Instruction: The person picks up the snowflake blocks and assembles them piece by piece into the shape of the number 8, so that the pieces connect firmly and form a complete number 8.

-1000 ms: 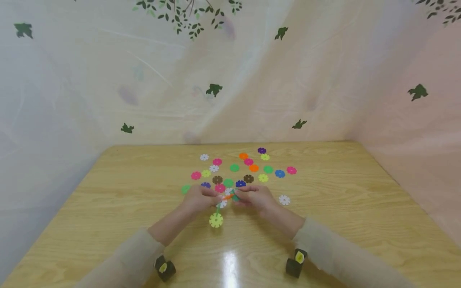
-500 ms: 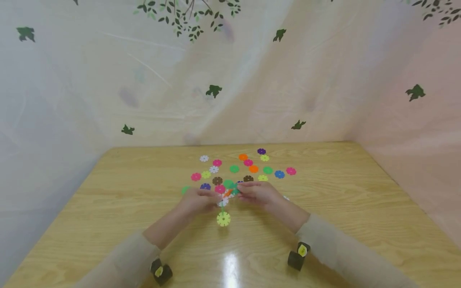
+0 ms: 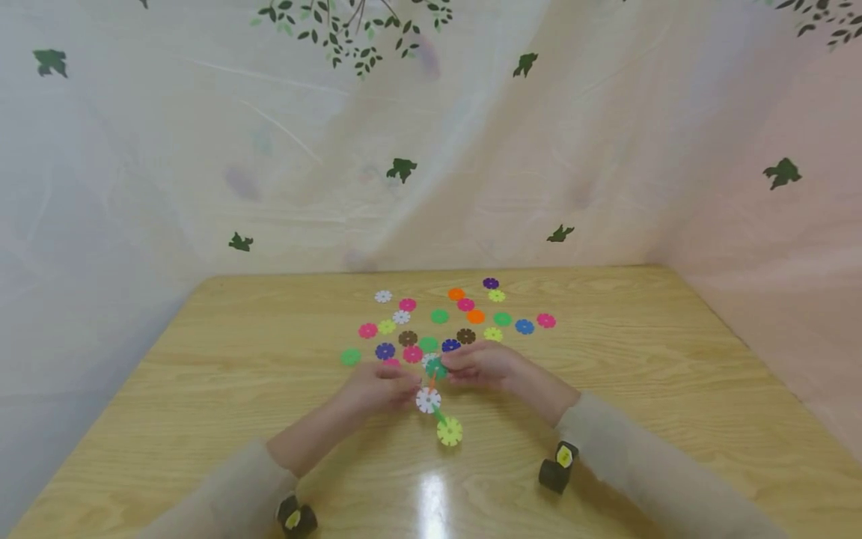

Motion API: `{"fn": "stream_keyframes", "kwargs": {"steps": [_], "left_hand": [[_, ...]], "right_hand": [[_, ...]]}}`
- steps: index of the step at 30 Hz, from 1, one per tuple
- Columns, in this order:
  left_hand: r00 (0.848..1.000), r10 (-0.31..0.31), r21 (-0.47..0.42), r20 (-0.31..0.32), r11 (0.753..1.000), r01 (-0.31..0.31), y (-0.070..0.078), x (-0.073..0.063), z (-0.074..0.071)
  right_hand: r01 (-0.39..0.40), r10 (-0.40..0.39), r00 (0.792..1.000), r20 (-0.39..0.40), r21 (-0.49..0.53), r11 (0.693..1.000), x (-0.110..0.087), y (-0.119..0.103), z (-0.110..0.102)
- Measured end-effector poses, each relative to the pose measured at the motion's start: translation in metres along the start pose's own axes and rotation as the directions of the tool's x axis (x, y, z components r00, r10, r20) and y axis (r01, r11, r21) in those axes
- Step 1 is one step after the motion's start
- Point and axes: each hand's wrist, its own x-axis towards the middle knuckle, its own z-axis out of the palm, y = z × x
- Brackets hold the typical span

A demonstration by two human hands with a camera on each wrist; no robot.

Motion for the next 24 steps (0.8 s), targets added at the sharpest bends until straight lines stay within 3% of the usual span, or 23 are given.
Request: {"fn": "stream_keyframes", "kwargs": {"steps": [11, 19, 24], "left_hand": [[1.0, -0.007, 0.005, 0.004, 1.0, 0.007, 0.0, 0.007, 0.004], [0.999, -0.015, -0.021, -0.031, 1.0, 0.014, 0.002, 0.005, 0.007], [0.999, 0.006, 0.011, -0.038, 1.0, -0.005, 0.001, 0.003, 0.006]], "right_hand": [[0.019, -0.004, 0.995, 0.102, -0.144, 0.989, -0.001, -0.006, 0.009], [0.037, -0.018, 0.994, 0.106, -0.184, 0.982, -0.003, -0.006, 0.015], [0.06, -0.035, 0.992, 0.117, -0.212, 0.975, -0.005, -0.006, 0.011]]}}
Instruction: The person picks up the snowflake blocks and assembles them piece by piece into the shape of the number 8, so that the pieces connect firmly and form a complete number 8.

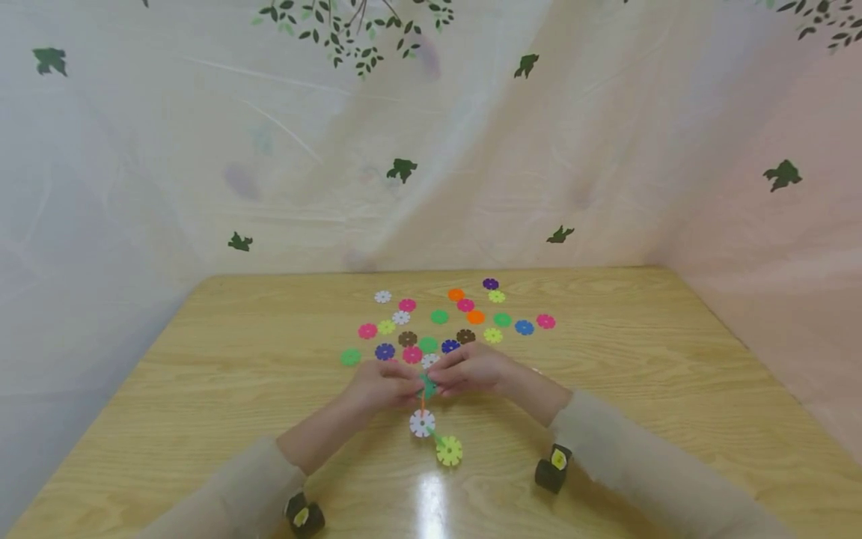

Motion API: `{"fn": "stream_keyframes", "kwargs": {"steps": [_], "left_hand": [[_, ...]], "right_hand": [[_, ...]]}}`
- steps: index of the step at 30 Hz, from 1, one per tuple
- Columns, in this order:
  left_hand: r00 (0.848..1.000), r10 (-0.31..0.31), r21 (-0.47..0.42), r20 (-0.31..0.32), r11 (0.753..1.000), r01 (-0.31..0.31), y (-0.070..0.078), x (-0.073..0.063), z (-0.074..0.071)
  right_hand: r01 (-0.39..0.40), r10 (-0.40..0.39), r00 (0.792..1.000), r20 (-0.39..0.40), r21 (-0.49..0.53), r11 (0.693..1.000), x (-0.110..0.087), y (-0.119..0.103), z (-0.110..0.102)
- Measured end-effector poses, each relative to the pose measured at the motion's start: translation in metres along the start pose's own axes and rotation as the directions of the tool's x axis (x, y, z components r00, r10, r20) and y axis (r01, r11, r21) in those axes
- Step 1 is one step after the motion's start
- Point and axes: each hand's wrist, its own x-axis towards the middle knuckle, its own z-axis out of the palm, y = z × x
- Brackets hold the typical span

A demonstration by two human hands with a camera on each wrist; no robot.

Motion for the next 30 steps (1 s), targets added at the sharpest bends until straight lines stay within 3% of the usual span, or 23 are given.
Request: {"fn": "stream_keyframes", "kwargs": {"steps": [5, 11, 13, 16, 18, 20, 22, 27, 30], "left_hand": [[1.0, 0.008, 0.034, -0.023, 0.999, -0.008, 0.0, 0.0, -0.003], [1.0, 0.006, 0.032, -0.025, 0.999, -0.005, -0.001, 0.0, -0.006], [1.0, 0.002, 0.027, -0.022, 1.0, -0.001, -0.001, 0.001, -0.007], [1.0, -0.004, 0.014, -0.019, 1.0, 0.005, -0.001, 0.002, -0.008], [1.0, -0.013, 0.01, -0.019, 1.0, 0.013, 0.0, 0.004, -0.009], [1.0, -0.021, 0.005, -0.023, 1.0, 0.021, 0.0, 0.006, -0.01], [0.999, -0.026, 0.001, -0.027, 1.0, 0.026, 0.0, 0.008, -0.011], [0.999, -0.039, -0.025, -0.029, 0.999, 0.038, 0.0, 0.011, -0.011], [0.999, -0.04, -0.044, -0.02, 0.998, 0.04, -0.001, 0.012, -0.011]], "right_hand": [[0.006, -0.015, 0.993, -0.113, -0.081, 0.997, -0.008, 0.002, -0.016], [0.008, -0.072, 0.965, -0.253, -0.245, 0.97, -0.024, 0.01, -0.048], [0.002, -0.105, 0.956, -0.272, -0.356, 0.934, -0.033, 0.013, -0.059], [-0.003, -0.178, 0.94, -0.291, -0.529, 0.849, -0.045, 0.018, -0.074], [-0.012, -0.21, 0.934, -0.29, -0.61, 0.792, -0.053, 0.021, -0.081], [-0.016, -0.228, 0.93, -0.287, -0.654, 0.757, -0.058, 0.024, -0.085], [-0.016, -0.237, 0.931, -0.276, -0.683, 0.73, -0.061, 0.026, -0.087], [-0.005, -0.258, 0.928, -0.268, -0.705, 0.71, -0.063, 0.032, -0.087], [0.001, -0.274, 0.928, -0.252, -0.733, 0.68, -0.063, 0.033, -0.087]]}}
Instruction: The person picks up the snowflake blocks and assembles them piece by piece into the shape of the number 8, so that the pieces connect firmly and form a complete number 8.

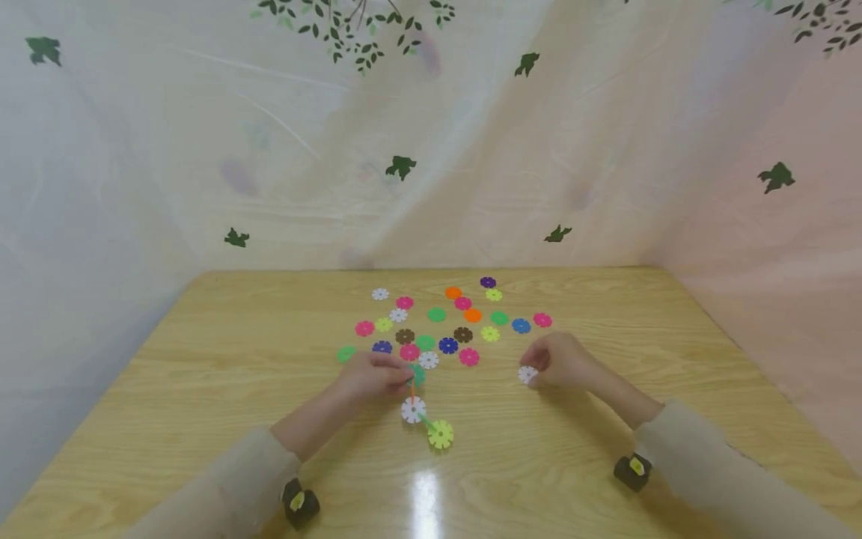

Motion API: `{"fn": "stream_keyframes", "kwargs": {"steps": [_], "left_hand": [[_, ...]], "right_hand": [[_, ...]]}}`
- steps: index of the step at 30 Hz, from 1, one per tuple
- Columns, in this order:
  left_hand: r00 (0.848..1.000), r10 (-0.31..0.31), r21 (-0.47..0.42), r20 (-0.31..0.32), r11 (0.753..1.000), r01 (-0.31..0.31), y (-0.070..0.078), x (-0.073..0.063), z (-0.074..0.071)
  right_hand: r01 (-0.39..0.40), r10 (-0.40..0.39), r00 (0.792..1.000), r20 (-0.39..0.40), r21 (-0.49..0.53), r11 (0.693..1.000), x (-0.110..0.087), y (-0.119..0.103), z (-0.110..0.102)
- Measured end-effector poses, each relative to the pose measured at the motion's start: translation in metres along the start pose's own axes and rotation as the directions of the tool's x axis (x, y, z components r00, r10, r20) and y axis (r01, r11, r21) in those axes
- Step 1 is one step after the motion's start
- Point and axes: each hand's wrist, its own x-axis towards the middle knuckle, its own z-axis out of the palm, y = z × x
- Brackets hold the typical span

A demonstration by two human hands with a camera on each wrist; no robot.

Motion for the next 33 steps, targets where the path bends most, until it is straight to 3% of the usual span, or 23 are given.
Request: {"fn": "stream_keyframes", "kwargs": {"steps": [5, 18, 24, 33], "left_hand": [[1.0, 0.011, -0.005, 0.007, 1.0, -0.011, 0.0, 0.001, -0.002], [1.0, 0.017, 0.03, 0.006, 0.999, -0.017, 0.001, 0.004, -0.004], [0.999, 0.03, 0.04, 0.014, 0.999, -0.03, 0.001, 0.003, -0.004], [1.0, 0.031, 0.029, 0.0, 0.999, -0.031, 0.0, 0.005, 0.0]], "right_hand": [[0.038, -0.037, 0.999, 0.016, -0.028, 0.999, 0.004, -0.003, 0.0], [0.016, -0.027, 0.997, 0.071, 0.146, 0.989, 0.024, -0.016, 0.015], [0.047, -0.056, 0.998, 0.038, 0.204, 0.978, 0.037, -0.038, 0.025], [0.162, -0.158, 0.987, -0.035, 0.264, 0.951, 0.054, -0.067, 0.037]]}}
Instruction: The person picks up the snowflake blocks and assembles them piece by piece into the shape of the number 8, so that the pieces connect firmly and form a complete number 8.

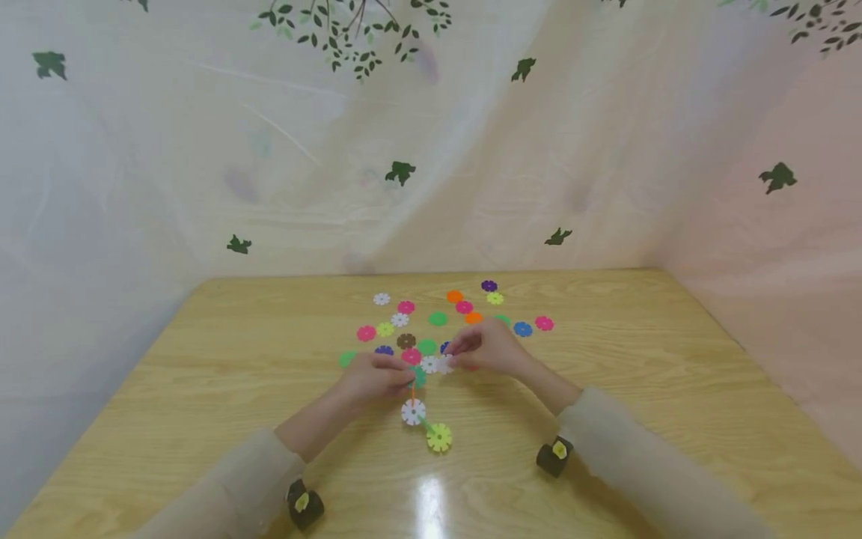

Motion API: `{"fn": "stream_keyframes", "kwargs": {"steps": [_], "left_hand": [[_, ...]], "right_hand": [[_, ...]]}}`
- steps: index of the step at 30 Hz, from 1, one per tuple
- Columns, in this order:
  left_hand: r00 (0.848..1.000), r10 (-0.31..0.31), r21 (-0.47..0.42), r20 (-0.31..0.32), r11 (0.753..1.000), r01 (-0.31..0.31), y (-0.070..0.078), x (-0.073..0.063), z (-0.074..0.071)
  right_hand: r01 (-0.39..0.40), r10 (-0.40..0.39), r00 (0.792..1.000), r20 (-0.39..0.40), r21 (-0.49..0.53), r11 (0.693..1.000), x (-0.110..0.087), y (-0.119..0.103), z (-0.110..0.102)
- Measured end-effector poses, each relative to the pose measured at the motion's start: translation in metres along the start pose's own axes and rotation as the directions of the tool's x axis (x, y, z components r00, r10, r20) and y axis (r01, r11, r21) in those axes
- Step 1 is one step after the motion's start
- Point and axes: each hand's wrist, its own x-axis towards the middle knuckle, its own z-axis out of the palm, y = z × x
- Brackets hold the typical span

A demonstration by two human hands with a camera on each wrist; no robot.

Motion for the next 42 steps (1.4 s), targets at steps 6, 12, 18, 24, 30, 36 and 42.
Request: {"fn": "stream_keyframes", "kwargs": {"steps": [6, 12, 18, 24, 30, 36, 42], "left_hand": [[1.0, 0.001, -0.022, 0.006, 1.0, -0.001, 0.0, 0.0, -0.001], [1.0, 0.01, -0.036, 0.014, 0.999, -0.01, 0.001, -0.002, -0.001], [1.0, 0.007, -0.03, 0.017, 1.0, -0.006, 0.0, -0.002, -0.002], [1.0, 0.007, -0.02, 0.013, 1.0, -0.006, -0.002, -0.002, -0.002], [0.999, 0.038, 0.02, -0.026, 0.999, -0.038, -0.003, -0.005, 0.0], [0.999, 0.034, -0.023, -0.028, 0.999, -0.034, -0.002, -0.006, 0.002], [1.0, 0.017, -0.025, 0.023, 1.0, -0.017, 0.002, -0.007, 0.001]], "right_hand": [[0.017, -0.016, 1.0, -0.02, 0.039, 0.999, 0.004, -0.008, 0.005], [0.061, -0.06, 0.998, -0.02, 0.068, 0.996, 0.006, -0.012, 0.011], [0.063, -0.062, 0.998, -0.027, 0.051, 0.997, 0.007, -0.012, 0.016], [0.136, -0.135, 0.99, -0.035, 0.036, 0.99, 0.005, -0.015, 0.022], [0.199, -0.196, 0.979, -0.046, 0.066, 0.978, 0.002, -0.022, 0.026], [0.222, -0.219, 0.974, -0.06, 0.049, 0.974, 0.006, -0.02, 0.024], [0.226, -0.225, 0.974, -0.036, 0.048, 0.973, 0.009, -0.016, 0.021]]}}
